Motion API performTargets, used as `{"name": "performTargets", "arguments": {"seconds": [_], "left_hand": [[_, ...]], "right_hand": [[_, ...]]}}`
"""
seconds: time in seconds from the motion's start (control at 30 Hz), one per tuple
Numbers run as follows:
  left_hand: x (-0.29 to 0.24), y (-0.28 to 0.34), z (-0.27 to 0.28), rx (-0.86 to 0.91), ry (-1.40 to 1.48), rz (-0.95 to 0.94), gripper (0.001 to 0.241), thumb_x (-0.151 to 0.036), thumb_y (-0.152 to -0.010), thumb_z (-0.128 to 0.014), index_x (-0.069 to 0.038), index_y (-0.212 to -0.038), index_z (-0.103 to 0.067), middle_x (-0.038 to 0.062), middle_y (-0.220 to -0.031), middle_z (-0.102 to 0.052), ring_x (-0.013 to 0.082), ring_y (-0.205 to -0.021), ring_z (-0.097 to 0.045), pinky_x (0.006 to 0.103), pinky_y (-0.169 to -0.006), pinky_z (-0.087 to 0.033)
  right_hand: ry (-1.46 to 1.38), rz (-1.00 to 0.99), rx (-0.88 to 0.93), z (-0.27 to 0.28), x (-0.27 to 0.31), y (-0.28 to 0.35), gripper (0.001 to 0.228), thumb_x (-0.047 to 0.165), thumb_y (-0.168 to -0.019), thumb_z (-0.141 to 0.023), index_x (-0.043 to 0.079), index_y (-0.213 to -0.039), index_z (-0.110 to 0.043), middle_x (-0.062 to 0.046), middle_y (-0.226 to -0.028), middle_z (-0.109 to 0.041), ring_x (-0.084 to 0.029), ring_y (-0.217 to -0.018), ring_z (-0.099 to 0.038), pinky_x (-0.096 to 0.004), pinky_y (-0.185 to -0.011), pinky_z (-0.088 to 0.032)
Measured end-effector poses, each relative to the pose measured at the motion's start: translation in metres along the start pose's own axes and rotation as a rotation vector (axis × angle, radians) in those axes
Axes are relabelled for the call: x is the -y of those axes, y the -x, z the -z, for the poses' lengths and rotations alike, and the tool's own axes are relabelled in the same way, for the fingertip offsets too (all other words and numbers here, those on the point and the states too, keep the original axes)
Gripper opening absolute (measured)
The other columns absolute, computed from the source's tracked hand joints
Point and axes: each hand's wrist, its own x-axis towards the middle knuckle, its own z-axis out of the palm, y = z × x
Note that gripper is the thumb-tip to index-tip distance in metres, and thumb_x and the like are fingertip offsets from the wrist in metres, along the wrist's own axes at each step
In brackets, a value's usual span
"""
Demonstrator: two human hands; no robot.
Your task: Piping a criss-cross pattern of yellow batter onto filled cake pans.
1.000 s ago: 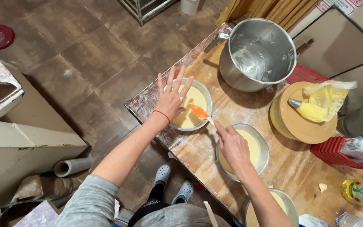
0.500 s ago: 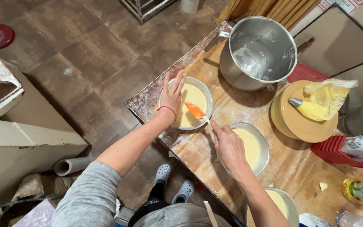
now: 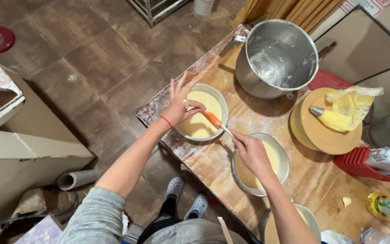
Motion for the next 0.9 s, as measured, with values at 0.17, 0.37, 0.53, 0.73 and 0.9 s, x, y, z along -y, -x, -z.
{"name": "performTargets", "arguments": {"seconds": [0.17,0.37,0.53,0.73,0.9], "left_hand": [[0.011,0.002,-0.020,-0.067,0.173,0.076,0.011,-0.035,-0.086,-0.083,-0.030,-0.095,-0.087,0.002,-0.166,-0.036,0.0375,-0.159,-0.011,0.0692,-0.125,0.003],[0.006,0.007,-0.044,-0.167,0.330,0.210,0.018,-0.032,-0.088,-0.081,-0.020,-0.101,-0.086,0.000,-0.163,-0.041,0.0374,-0.156,-0.021,0.0544,-0.128,-0.013],[-0.006,0.004,-0.050,-0.183,0.525,0.387,0.022,-0.025,-0.088,-0.078,-0.009,-0.101,-0.085,0.002,-0.162,-0.038,0.0366,-0.153,-0.021,0.0481,-0.126,-0.018],[-0.001,0.007,-0.070,-0.250,0.620,0.497,0.025,-0.028,-0.090,-0.076,-0.007,-0.101,-0.084,0.007,-0.160,-0.042,0.0273,-0.146,-0.040,0.0409,-0.117,-0.042],[-0.008,0.005,-0.081,-0.313,0.963,0.660,0.024,-0.024,-0.087,-0.078,-0.003,-0.098,-0.082,0.011,-0.162,-0.038,0.0247,-0.135,-0.053,0.0398,-0.108,-0.047]], "right_hand": [[-0.056,0.047,-0.033,0.009,-0.006,-0.004,0.037,0.019,-0.096,-0.062,0.018,-0.132,-0.069,-0.013,-0.080,-0.075,-0.024,-0.073,-0.074,-0.036,-0.071,-0.055],[-0.105,0.029,-0.063,0.013,0.010,0.003,0.036,0.015,-0.097,-0.061,0.015,-0.132,-0.069,-0.012,-0.077,-0.075,-0.023,-0.068,-0.072,-0.036,-0.067,-0.055],[0.044,0.123,-0.197,-0.004,0.002,0.002,0.036,0.013,-0.096,-0.062,0.015,-0.130,-0.072,-0.012,-0.083,-0.076,-0.026,-0.072,-0.072,-0.039,-0.069,-0.055],[0.149,0.169,-0.297,-0.021,0.006,0.001,0.034,0.013,-0.096,-0.064,0.015,-0.129,-0.071,-0.014,-0.094,-0.076,-0.030,-0.068,-0.072,-0.043,-0.063,-0.056],[0.129,0.233,-0.373,-0.027,0.016,-0.007,0.035,0.010,-0.097,-0.066,0.011,-0.131,-0.070,-0.020,-0.093,-0.074,-0.033,-0.072,-0.071,-0.044,-0.067,-0.056]]}}
